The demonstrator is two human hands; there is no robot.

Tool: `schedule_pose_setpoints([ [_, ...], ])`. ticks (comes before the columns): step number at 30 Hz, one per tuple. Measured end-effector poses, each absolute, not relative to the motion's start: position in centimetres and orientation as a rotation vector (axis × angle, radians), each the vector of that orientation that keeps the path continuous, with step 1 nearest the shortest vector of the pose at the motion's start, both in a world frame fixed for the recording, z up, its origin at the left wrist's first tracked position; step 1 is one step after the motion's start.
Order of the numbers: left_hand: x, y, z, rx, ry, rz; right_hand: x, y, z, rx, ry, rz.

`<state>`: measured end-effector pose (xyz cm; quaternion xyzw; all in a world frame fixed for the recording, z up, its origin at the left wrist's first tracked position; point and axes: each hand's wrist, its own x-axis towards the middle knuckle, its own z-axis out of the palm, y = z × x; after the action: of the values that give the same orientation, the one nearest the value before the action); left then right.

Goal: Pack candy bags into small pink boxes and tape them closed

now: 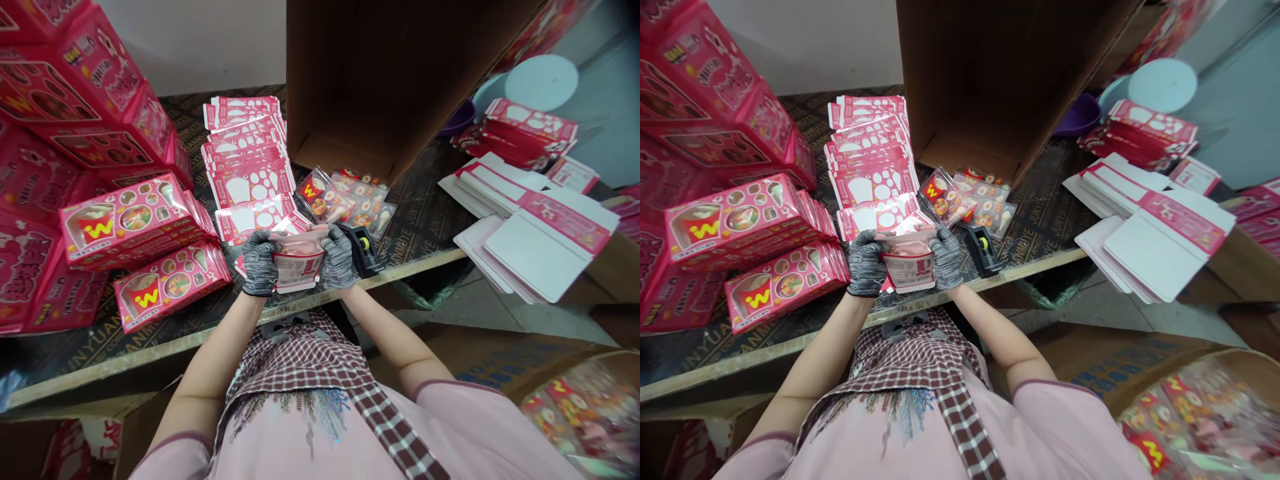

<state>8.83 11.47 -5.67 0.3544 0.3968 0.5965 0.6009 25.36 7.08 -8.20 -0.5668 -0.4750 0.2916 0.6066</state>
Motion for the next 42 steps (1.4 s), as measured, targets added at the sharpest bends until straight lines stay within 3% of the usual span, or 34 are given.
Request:
schedule_pose_setpoints([
  [5,9.4,10.5,-5.5,0.985,0.929,1.489,23.4,6.6,-8.8,-1.308,-1.037,0.493],
  [12,6.8,11.2,-5.5,1.342,0.951,1.349,24.5,6.2,-6.9,-1.317,-1.104,0.583],
  [23,3.3,11.6,-6.6,2.254,0.709,1.223,28.8,4.9,-9.8,-1.15,-1.692,0.513],
  [28,6.1,11.2,-5.4,2.549,0.637,0.924,29.0,3.8,-9.3,-1.119,-1.791,0.493],
  [35,8.2,11.1,-4.8,2.538,0.83,1.048,38.7,-0.2,-11.6,-1.706,-1.246,0.049],
  [38,9.4,10.6,-5.8,2.576,0.836,0.983,42.9,-1.3,-14.8,-1.957,-1.148,0.215],
  [42,10.5,9.8,-6.6,2.642,0.863,0.938,44.4,-1.2,-17.2,-1.949,-1.24,0.48],
])
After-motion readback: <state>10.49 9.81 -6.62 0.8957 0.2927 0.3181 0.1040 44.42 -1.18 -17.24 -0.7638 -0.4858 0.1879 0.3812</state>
